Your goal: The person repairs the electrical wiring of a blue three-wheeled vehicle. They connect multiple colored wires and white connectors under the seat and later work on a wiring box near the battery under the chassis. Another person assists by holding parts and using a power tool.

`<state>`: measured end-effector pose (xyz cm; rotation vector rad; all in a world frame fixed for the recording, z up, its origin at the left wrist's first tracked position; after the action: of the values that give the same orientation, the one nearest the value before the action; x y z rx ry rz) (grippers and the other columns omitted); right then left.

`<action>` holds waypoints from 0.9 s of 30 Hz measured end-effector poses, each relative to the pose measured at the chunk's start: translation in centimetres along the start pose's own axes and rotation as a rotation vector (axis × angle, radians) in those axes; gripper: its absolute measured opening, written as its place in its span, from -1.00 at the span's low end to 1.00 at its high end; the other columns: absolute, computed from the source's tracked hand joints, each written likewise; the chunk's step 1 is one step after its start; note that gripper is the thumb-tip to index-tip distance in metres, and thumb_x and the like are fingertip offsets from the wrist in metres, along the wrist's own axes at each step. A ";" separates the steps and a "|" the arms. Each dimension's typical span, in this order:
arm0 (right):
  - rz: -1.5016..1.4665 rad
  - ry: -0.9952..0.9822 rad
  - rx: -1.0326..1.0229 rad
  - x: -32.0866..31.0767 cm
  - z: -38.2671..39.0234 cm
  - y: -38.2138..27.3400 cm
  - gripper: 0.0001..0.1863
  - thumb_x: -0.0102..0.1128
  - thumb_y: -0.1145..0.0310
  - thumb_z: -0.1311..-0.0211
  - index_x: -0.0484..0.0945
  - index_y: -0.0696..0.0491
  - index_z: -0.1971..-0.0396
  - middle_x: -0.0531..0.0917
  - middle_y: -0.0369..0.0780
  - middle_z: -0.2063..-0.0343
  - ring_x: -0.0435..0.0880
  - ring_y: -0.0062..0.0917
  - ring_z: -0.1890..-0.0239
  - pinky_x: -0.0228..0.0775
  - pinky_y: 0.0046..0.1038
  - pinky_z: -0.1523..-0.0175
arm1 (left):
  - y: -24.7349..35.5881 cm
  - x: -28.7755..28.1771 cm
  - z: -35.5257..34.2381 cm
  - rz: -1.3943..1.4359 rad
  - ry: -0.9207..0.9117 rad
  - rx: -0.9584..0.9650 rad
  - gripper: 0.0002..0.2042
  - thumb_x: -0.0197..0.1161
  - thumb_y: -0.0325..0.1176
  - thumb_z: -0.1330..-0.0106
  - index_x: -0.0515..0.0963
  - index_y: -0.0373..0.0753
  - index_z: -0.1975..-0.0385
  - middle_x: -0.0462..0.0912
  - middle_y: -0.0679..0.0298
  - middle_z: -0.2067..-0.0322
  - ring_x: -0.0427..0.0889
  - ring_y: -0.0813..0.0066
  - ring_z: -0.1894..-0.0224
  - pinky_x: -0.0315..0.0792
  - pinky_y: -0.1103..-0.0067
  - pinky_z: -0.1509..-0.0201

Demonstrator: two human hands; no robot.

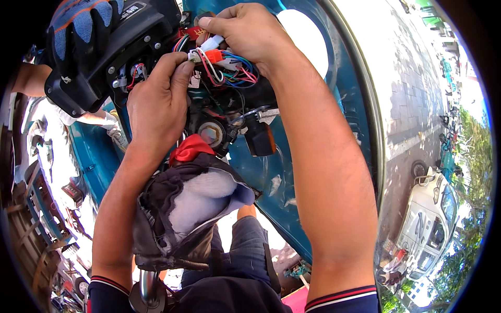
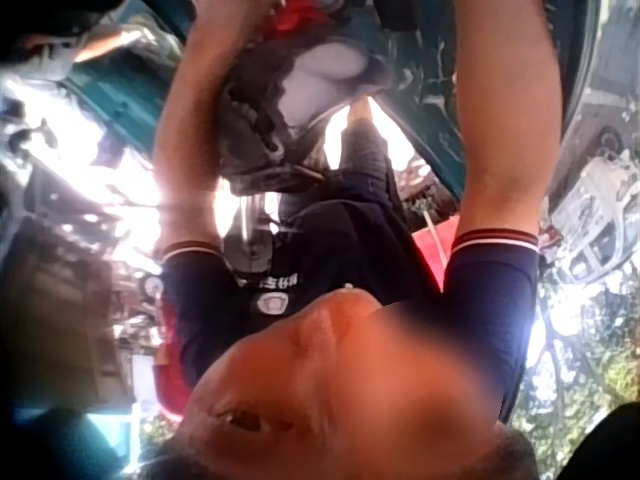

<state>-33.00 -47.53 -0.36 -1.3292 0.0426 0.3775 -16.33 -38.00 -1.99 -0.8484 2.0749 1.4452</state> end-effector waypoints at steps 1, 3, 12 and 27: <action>0.009 -0.004 0.003 -0.1 0.0 0.0 -0.74 0.29 0.27 -0.51 0.74 0.15 0.30 0.81 -0.25 0.41 0.62 -0.67 0.49 0.40 -0.58 0.36 | -0.1 0.0 0.0 0.008 -0.002 -0.003 -0.78 0.18 -0.09 -0.59 0.64 -0.06 0.09 0.66 0.10 0.60 0.71 -0.05 0.49 0.50 0.15 0.39; 0.030 -0.011 0.008 0.0 0.4 -0.6 -0.75 0.28 0.28 -0.51 0.74 0.15 0.30 0.81 -0.25 0.41 0.61 -0.68 0.49 0.40 -0.58 0.37 | -0.2 -0.1 0.0 0.027 -0.004 -0.010 -0.78 0.18 -0.08 -0.59 0.64 -0.05 0.08 0.67 0.11 0.61 0.71 -0.06 0.49 0.50 0.14 0.39; 0.090 0.053 -0.168 0.1 0.0 0.3 -0.72 0.38 0.30 -0.43 0.75 0.27 0.30 0.84 -0.14 0.39 0.77 -0.55 0.39 0.59 -0.49 0.21 | -0.3 -2.2 1.5 0.123 -0.107 0.057 -0.74 0.38 -0.24 -0.42 0.60 -0.21 0.01 0.72 0.11 0.36 0.75 0.00 0.29 0.55 0.19 0.27; 0.015 0.053 -0.148 0.0 0.1 0.5 -0.71 0.36 0.29 -0.46 0.68 0.28 0.24 0.83 -0.09 0.36 0.81 -0.51 0.32 0.63 -0.46 0.17 | 2.0 -1.4 0.7 -0.148 -0.114 0.584 -0.73 0.44 -0.44 -0.08 0.68 -0.31 0.19 0.67 0.20 0.10 0.57 0.14 0.03 0.45 0.25 -0.06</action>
<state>-33.12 -47.35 -0.81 -1.4863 0.0703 0.3634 -16.70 -36.48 0.02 -0.6418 2.1222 0.7232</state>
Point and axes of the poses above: each hand's wrist, its own z-axis away from the middle knuckle, its own x-axis out of the palm, y = z × x, the point moved 4 cm from there along -z, towards the middle knuckle
